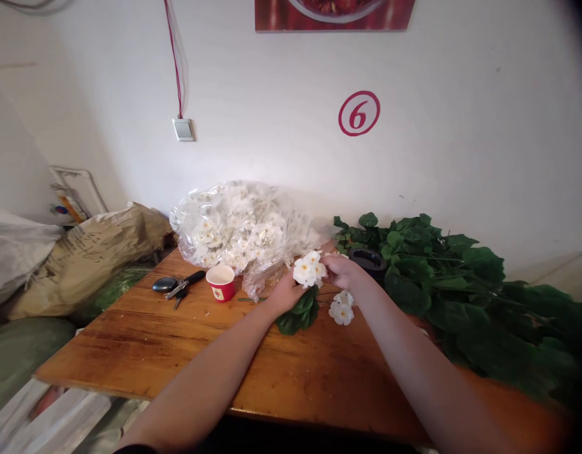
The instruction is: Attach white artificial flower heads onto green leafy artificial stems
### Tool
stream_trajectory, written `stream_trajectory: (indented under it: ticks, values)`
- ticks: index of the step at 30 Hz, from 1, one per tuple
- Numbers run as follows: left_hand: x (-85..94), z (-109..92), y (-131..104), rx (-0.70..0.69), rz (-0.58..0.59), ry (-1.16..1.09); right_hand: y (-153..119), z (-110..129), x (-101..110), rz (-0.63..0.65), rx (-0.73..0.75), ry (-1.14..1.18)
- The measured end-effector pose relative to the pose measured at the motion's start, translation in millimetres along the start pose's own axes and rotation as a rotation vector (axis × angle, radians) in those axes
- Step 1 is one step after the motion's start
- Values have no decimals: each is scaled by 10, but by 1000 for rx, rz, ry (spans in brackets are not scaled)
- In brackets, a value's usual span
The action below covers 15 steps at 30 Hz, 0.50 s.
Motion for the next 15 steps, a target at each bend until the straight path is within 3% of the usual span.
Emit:
stream_trajectory:
  ticks: [5, 10, 12, 15]
  values:
    - [-44, -4, -7, -1, 55, 87, -14, -32, 26, -90, -24, -23]
    - [-29, -12, 15, 19, 36, 52, -123, 144, 90, -196, 61, -222]
    - [-12, -17, 32, 28, 10, 14, -150, 203, 23, -135, 116, -314]
    - [29, -9, 49, 24, -51, -33, -180, 200, -197, 66, 205, -435]
Point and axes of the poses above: each hand's wrist, its own y-axis towards the middle knuckle, its own x-axis out of the back of the hand, z = x × y, the point moved 9 cm from there along y, towards the middle knuckle, and after that the axes turned 8 degrees about -x, right-handed, at the moved point
